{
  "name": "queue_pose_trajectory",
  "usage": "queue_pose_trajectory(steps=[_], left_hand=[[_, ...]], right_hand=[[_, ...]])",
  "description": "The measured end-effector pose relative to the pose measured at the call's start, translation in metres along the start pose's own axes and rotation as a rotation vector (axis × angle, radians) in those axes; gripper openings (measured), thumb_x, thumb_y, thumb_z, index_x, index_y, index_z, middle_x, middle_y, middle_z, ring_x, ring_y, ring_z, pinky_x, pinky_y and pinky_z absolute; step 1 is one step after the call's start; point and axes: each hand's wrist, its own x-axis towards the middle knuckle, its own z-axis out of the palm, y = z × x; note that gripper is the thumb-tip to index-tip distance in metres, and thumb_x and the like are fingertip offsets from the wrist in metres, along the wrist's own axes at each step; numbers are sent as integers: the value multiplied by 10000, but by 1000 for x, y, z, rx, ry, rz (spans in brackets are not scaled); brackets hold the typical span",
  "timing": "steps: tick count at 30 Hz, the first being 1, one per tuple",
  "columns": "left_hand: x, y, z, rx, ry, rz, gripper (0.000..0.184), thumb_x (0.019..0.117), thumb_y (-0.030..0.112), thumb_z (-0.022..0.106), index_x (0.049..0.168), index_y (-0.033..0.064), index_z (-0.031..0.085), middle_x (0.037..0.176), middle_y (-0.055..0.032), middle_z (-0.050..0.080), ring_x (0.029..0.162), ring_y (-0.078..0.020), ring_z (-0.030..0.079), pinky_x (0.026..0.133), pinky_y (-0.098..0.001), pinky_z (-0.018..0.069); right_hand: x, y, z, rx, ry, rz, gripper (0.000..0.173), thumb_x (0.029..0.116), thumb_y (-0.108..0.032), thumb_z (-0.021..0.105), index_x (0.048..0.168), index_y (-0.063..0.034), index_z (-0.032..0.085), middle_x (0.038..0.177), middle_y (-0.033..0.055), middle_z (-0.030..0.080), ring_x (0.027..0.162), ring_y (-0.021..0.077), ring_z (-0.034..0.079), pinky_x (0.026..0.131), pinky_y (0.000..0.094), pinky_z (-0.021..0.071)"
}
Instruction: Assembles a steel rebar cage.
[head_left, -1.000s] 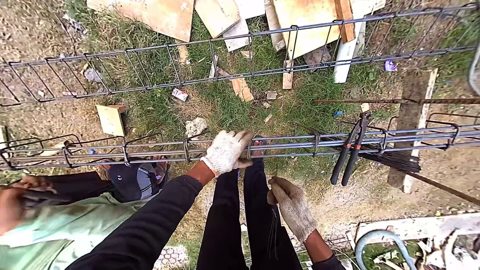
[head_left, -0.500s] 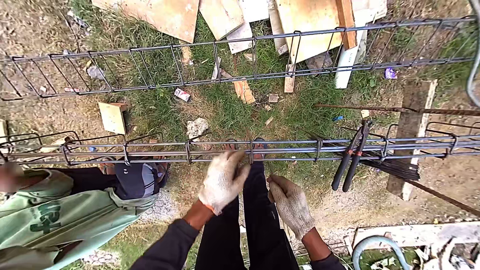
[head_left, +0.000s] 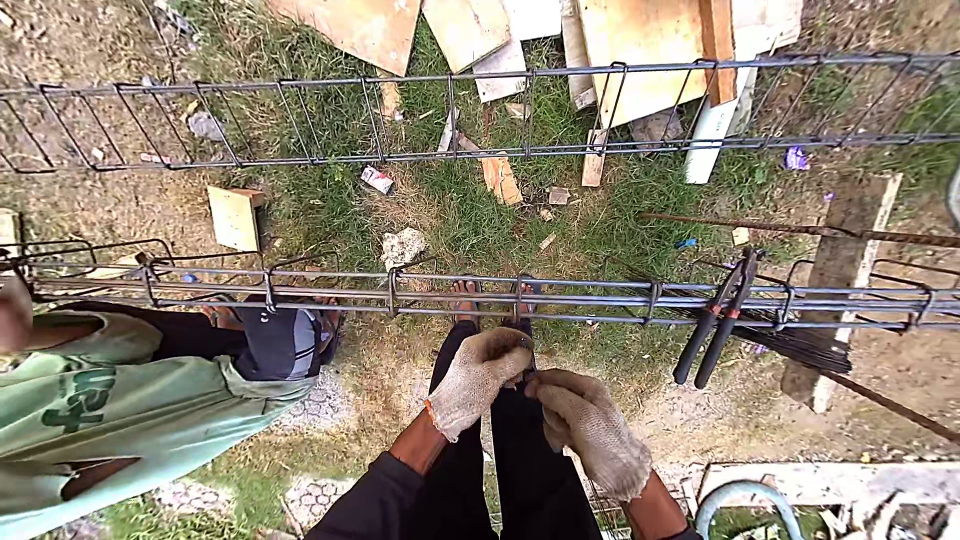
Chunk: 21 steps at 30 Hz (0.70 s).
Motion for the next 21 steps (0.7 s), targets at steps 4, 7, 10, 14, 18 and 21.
queue_pose_trajectory(steps=[4,7,10,14,18,21], left_hand=[[-1,6,-11,-43,-169,16,155,944,115,671,1063,20,703,791,-81,686,685,-148,647,653,-300,564],[-1,13,-14,50,-254,84,110,939,99,661,1021,43,706,805,-44,695,715,-121,659,681,-288,570],[-1,17,-14,309,-240,153,86,946,139,677,1008,102,724,841,32,697,744,-52,643,687,-239,551],[-8,17,0,461,-102,262,107,964,221,669,989,145,741,838,70,695,717,-26,626,659,-229,544],[-13,24,13,191,-90,198,71,940,137,696,963,91,745,813,14,716,728,-71,664,673,-248,568],[-12,20,15,44,-78,190,81,925,107,714,978,50,738,836,-30,728,759,-109,687,705,-275,590]], right_hand=[[-5,-5,-10,302,-266,91,231,987,-180,489,1004,-90,701,508,-91,356,392,26,354,384,221,351],[-8,-4,-18,492,-467,139,207,977,-210,505,984,-132,696,503,-114,349,383,0,343,370,191,323],[-15,-2,-20,612,-598,164,192,978,-215,523,1000,-131,694,510,-119,369,388,-1,362,370,184,327],[-17,-3,-13,665,-623,177,211,984,-186,491,1027,-113,684,518,-107,382,384,11,379,362,187,342],[-15,0,-7,694,-633,150,215,988,-198,491,1036,-113,683,520,-107,396,392,14,395,372,191,352],[-16,1,-6,738,-620,142,210,989,-202,499,1033,-114,685,519,-112,400,391,7,400,370,184,352]])
